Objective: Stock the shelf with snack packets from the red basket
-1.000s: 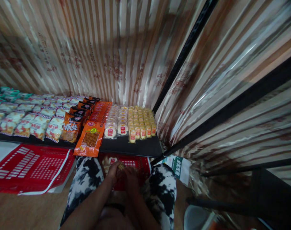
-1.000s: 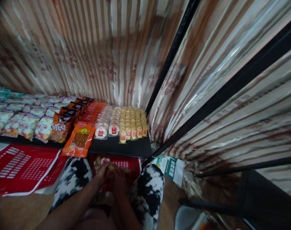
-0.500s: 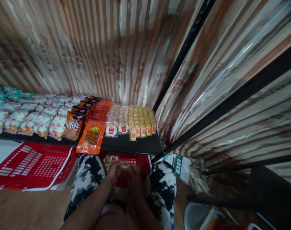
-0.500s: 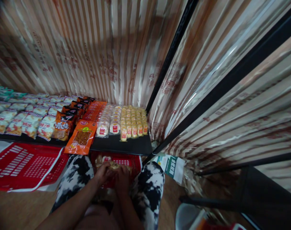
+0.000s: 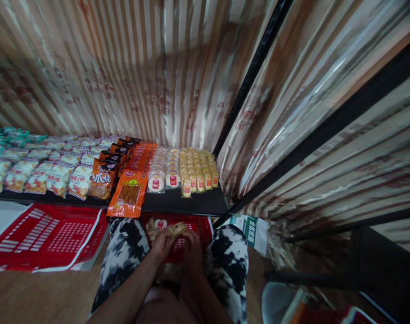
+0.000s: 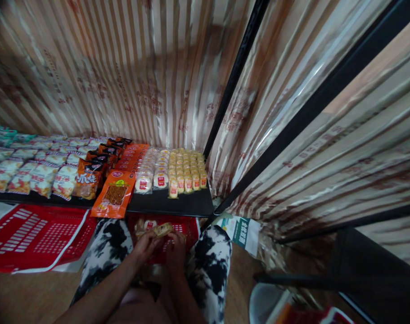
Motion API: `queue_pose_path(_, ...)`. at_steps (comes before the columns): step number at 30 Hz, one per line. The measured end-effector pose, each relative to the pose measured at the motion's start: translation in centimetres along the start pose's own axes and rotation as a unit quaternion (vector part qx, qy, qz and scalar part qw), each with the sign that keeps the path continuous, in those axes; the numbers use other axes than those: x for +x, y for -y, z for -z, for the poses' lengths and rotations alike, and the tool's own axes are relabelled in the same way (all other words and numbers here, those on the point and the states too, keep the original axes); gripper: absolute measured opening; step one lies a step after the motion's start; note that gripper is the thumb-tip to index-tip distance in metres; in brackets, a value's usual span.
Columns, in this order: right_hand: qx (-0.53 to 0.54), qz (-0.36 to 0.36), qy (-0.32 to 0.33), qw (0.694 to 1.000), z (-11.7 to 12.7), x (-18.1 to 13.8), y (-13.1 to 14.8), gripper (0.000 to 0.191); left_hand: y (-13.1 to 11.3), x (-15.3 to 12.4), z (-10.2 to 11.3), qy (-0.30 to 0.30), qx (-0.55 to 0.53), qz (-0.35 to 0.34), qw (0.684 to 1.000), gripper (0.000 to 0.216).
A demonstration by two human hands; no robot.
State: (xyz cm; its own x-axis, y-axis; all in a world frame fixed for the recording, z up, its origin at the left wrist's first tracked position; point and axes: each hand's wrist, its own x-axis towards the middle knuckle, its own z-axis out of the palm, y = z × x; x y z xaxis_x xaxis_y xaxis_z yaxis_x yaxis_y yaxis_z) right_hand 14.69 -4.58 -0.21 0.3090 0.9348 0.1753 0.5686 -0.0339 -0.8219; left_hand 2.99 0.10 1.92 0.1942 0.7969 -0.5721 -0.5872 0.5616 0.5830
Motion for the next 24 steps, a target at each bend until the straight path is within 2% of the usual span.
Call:
queue_pose_path(6,0.021,-0.015,-0.014,1.000,0.5,0.1,0.5,0.026,-0.6,-1.6,-1.5,-0.016,-0.034,0.009,0.999,0.045)
queue_pose_path(10,0.064,-0.051,0.002,0.997,0.5,0.2,0.6,0.026,-0.6,-2.2,-1.9,-0.028,-0.005,0.002,1.000,0.041)
queue_pose_path(15,0.144,-0.122,0.001,0.982,0.4,0.5,0.3,0.028,0.2,-2.0,-2.1,-0.029,0.022,-0.034,0.999,0.037)
queue_pose_path(19,0.197,-0.155,0.031,0.967,0.4,0.7,0.4,0.038,0.5,-1.9,-2.1,-0.018,0.082,-0.086,0.993,0.032)
queue_pose_path(22,0.166,-0.122,0.039,0.978,0.5,0.9,0.8,0.046,0.3,-2.0,-2.2,-0.015,0.169,-0.146,0.975,0.029)
queue_pose_path(24,0.100,-0.075,0.028,0.992,0.7,1.0,1.2,0.045,0.1,-2.3,-2.4,-0.015,0.215,-0.183,0.959,0.031)
